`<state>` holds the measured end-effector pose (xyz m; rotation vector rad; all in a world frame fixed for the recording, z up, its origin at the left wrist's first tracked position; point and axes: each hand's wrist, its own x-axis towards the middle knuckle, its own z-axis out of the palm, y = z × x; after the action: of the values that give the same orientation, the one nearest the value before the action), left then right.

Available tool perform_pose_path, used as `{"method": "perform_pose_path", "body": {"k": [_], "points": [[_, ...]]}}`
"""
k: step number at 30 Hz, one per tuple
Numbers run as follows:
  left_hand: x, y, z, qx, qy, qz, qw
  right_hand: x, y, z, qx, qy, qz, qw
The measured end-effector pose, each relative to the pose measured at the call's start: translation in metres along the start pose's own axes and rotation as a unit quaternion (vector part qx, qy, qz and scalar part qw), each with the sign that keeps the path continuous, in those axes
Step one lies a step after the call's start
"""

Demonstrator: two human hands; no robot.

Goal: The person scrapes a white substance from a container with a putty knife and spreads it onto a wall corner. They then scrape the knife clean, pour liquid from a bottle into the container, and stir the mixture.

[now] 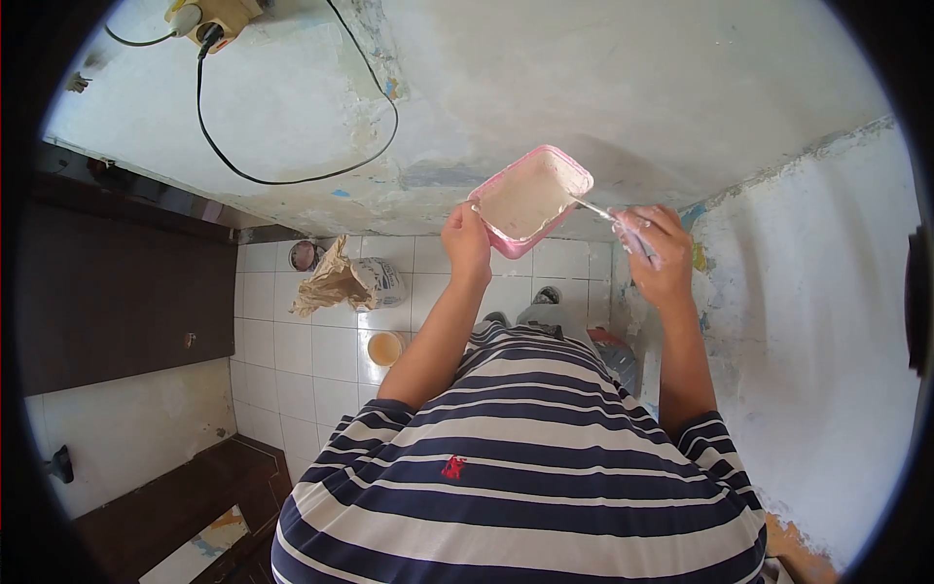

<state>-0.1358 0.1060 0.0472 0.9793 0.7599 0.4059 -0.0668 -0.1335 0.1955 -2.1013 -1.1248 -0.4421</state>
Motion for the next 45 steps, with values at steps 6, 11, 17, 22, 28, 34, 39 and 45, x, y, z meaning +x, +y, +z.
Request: {"method": "perform_pose_path", "body": {"k": [6,11,17,22,28,34,39,45], "points": [[-0.003,0.001,0.007,-0.012,0.014,0.038,0.999,0.004,-0.005,-0.002,0.075,0.008,0.066,0.995],[-0.013,0.013,0.019,-0.042,0.029,0.071,0.996,0.021,-0.023,-0.017,0.082,-0.126,0.001,0.989],[-0.008,0.010,0.012,-0.040,0.033,0.062,0.997,0.007,-0.023,-0.004,0.059,-0.086,-0.037,0.994],[-0.018,0.019,0.013,0.000,0.032,0.083,0.996,0.012,-0.027,-0.004,0.015,-0.120,-0.054,0.991],[-0.021,0.015,0.015,0.065,0.024,0.151,0.986,0.021,-0.022,-0.010,-0.021,-0.137,-0.064,0.988],[-0.032,0.025,0.018,0.135,0.025,0.238,0.962,0.029,-0.036,-0.011,-0.024,-0.203,-0.093,0.975],[-0.033,0.021,0.015,0.148,0.038,0.286,0.946,0.031,-0.029,-0.004,-0.028,-0.256,-0.096,0.961],[-0.033,0.018,0.014,0.128,0.019,0.305,0.944,0.041,-0.015,-0.004,-0.109,-0.299,-0.104,0.942]]}}
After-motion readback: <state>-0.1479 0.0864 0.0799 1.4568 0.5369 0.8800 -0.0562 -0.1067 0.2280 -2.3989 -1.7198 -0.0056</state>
